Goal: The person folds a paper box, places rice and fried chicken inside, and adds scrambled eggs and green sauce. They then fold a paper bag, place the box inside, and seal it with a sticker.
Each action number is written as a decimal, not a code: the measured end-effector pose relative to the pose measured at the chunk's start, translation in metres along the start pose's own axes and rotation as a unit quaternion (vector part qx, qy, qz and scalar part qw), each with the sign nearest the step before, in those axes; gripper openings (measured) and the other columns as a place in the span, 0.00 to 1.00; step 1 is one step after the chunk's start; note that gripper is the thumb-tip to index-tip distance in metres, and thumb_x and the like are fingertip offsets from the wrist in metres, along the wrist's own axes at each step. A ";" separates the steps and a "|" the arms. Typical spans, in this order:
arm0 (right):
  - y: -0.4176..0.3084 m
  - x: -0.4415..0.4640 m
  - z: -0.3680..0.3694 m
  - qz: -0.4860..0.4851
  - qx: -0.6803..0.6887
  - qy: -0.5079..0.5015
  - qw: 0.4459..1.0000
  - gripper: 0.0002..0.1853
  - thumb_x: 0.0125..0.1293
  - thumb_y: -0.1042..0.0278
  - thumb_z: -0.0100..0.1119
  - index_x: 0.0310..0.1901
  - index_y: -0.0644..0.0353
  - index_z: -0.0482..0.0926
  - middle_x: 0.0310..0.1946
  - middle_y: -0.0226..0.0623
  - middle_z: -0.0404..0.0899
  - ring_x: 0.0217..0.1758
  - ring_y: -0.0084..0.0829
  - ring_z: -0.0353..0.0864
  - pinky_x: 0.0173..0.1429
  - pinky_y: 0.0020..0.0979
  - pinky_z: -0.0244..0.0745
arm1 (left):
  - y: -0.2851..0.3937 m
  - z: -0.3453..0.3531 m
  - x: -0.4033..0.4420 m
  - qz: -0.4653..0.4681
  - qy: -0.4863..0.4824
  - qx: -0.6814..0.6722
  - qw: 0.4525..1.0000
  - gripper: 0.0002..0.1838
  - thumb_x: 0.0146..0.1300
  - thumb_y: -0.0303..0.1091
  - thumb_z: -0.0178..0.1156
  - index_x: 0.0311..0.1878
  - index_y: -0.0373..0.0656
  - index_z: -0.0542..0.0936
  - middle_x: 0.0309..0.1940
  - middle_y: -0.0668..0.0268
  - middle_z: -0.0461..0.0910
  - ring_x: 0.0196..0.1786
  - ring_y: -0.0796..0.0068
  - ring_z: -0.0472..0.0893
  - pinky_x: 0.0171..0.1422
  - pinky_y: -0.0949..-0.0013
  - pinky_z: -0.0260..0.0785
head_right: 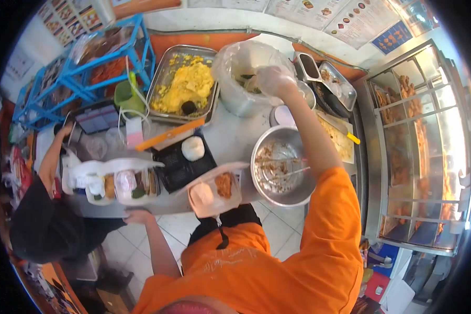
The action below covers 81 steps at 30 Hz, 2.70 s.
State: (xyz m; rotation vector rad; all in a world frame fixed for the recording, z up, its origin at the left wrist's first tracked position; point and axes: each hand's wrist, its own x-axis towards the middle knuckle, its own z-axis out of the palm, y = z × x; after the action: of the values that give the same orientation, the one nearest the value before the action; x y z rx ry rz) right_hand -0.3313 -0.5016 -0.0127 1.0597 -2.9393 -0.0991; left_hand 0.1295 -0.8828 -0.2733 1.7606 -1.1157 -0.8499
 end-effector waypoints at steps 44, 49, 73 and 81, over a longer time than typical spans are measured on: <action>0.044 0.049 0.166 -0.342 -0.043 -0.111 0.932 0.13 0.58 0.68 0.54 0.39 0.66 0.82 0.39 0.53 0.83 0.41 0.46 0.84 0.46 0.47 0.77 | -0.012 -0.014 0.013 0.027 -0.018 0.313 0.949 0.39 0.67 0.62 0.47 0.68 0.39 0.61 0.51 0.43 0.79 0.51 0.39 0.79 0.54 0.46 0.69; 0.038 0.060 0.093 -0.039 0.359 -0.394 0.846 0.13 0.65 0.64 0.59 0.47 0.62 0.78 0.24 0.31 0.75 0.25 0.24 0.75 0.32 0.26 0.72 | 0.007 -0.003 -0.002 0.027 0.023 0.212 0.977 0.37 0.68 0.61 0.46 0.69 0.40 0.60 0.50 0.42 0.79 0.52 0.41 0.79 0.55 0.47 0.69; -0.035 -0.103 -0.076 0.246 0.623 -0.106 0.735 0.14 0.72 0.69 0.52 0.55 0.63 0.79 0.19 0.19 0.65 0.18 0.12 0.58 0.19 0.16 0.51 | 0.029 -0.037 0.173 0.140 -0.040 0.136 0.980 0.33 0.66 0.43 0.56 0.67 0.30 0.63 0.56 0.33 0.71 0.57 0.42 0.74 0.61 0.50 0.69; -0.024 -0.114 -0.050 0.212 0.597 -0.061 0.772 0.14 0.71 0.72 0.51 0.53 0.66 0.80 0.22 0.22 0.72 0.22 0.14 0.64 0.27 0.17 0.60 | 0.007 0.008 0.105 0.011 0.001 0.053 0.999 0.36 0.73 0.53 0.44 0.68 0.30 0.51 0.53 0.30 0.70 0.54 0.35 0.75 0.56 0.43 0.68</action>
State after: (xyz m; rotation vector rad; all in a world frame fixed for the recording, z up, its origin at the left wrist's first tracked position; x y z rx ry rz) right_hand -0.2264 -0.4498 0.0364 0.2439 -3.0675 1.9445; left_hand 0.1592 -0.9837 -0.2802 1.8316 -1.1955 -0.7879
